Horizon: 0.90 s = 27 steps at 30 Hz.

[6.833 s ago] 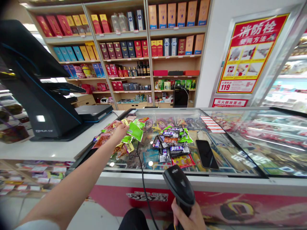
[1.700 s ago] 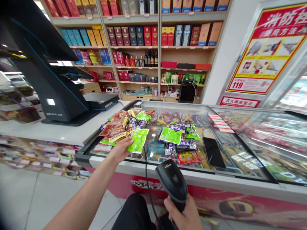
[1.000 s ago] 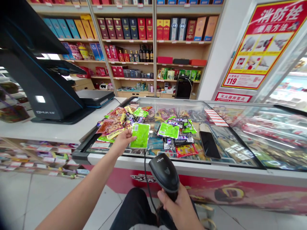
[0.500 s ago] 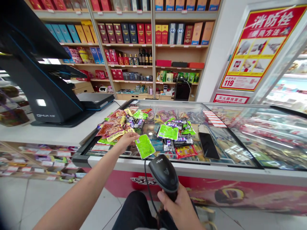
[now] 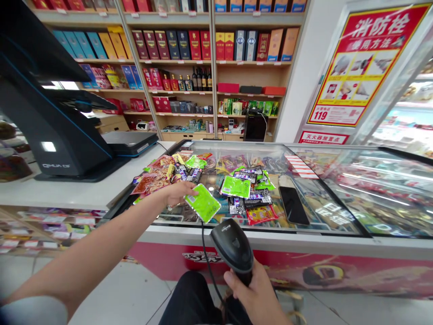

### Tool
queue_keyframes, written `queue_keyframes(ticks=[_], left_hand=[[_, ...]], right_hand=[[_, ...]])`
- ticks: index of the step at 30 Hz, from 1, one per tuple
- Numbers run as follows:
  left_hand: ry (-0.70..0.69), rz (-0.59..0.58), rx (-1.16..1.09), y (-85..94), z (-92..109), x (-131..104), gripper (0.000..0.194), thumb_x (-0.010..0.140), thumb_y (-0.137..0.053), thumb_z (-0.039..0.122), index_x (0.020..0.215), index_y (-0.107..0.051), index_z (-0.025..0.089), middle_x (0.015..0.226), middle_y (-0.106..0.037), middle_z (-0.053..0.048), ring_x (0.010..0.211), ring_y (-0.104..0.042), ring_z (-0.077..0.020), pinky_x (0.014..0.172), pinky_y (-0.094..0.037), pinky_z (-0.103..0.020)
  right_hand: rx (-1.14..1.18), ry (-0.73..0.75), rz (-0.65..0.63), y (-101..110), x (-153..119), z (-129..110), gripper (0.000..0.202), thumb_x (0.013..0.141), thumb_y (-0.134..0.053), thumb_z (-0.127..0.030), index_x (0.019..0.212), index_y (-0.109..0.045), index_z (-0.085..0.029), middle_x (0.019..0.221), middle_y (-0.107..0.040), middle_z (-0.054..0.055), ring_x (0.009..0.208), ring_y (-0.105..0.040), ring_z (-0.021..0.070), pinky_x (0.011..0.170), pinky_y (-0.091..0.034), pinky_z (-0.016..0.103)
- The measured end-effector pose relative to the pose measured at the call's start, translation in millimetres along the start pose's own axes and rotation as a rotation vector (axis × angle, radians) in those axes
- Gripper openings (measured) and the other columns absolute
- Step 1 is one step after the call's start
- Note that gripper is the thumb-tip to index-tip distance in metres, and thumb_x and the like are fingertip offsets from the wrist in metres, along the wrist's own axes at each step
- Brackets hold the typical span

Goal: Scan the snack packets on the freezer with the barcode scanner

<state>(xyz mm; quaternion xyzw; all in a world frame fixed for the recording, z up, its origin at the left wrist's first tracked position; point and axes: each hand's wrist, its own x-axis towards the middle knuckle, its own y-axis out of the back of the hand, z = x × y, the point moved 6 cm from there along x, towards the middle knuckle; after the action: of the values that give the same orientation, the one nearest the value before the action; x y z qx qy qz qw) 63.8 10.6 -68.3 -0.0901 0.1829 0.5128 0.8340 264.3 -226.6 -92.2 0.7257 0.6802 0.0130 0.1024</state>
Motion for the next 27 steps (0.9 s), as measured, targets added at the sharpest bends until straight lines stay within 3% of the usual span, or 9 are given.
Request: queue_keyframes(ticks=[4,9,15,27], left_hand=[[-0.225,0.210,-0.401,1.6,-9,-28,0.026,0.060,-0.079,0.021,0.083,-0.067,0.016,0.075,-0.071,-0.005,0.068,-0.067,-0.0177,0.065,-0.054,-0.030],[-0.457,0.394,-0.640,-23.3,-36,-48,0.039,0.062,-0.077,0.036,0.093,-0.066,0.015,0.088,-0.073,-0.008,0.088,-0.068,-0.0233,0.078,-0.053,-0.036],[-0.473,0.437,-0.620,-44.3,-52,-50,0.042,0.063,-0.073,0.047,0.092,-0.065,0.017,0.095,-0.073,-0.009,0.100,-0.066,-0.0252,0.084,-0.051,-0.035],[-0.463,0.424,-0.599,-53.6,-52,-51,0.052,0.065,-0.070,0.055,0.100,-0.065,0.017,0.096,-0.072,-0.008,0.097,-0.066,-0.0218,0.081,-0.050,-0.031]], right_hand=[[-0.008,0.012,-0.050,-7,5,-4,0.039,0.072,-0.065,-0.057,0.070,-0.057,-0.019,0.049,-0.051,-0.003,0.048,-0.051,0.0153,0.053,-0.046,0.028],[-0.110,0.046,-0.119,-23,8,-13,0.036,0.074,-0.066,-0.053,0.083,-0.064,-0.018,0.055,-0.060,0.000,0.049,-0.054,0.0162,0.050,-0.045,0.026],[-0.176,0.070,-0.118,-30,6,-19,0.040,0.079,-0.062,-0.050,0.098,-0.066,-0.015,0.069,-0.069,0.005,0.052,-0.059,0.0176,0.052,-0.047,0.026],[-0.222,0.043,-0.056,-30,8,-10,0.035,0.078,-0.063,-0.044,0.097,-0.067,-0.015,0.056,-0.065,0.002,0.049,-0.059,0.0194,0.052,-0.047,0.027]])
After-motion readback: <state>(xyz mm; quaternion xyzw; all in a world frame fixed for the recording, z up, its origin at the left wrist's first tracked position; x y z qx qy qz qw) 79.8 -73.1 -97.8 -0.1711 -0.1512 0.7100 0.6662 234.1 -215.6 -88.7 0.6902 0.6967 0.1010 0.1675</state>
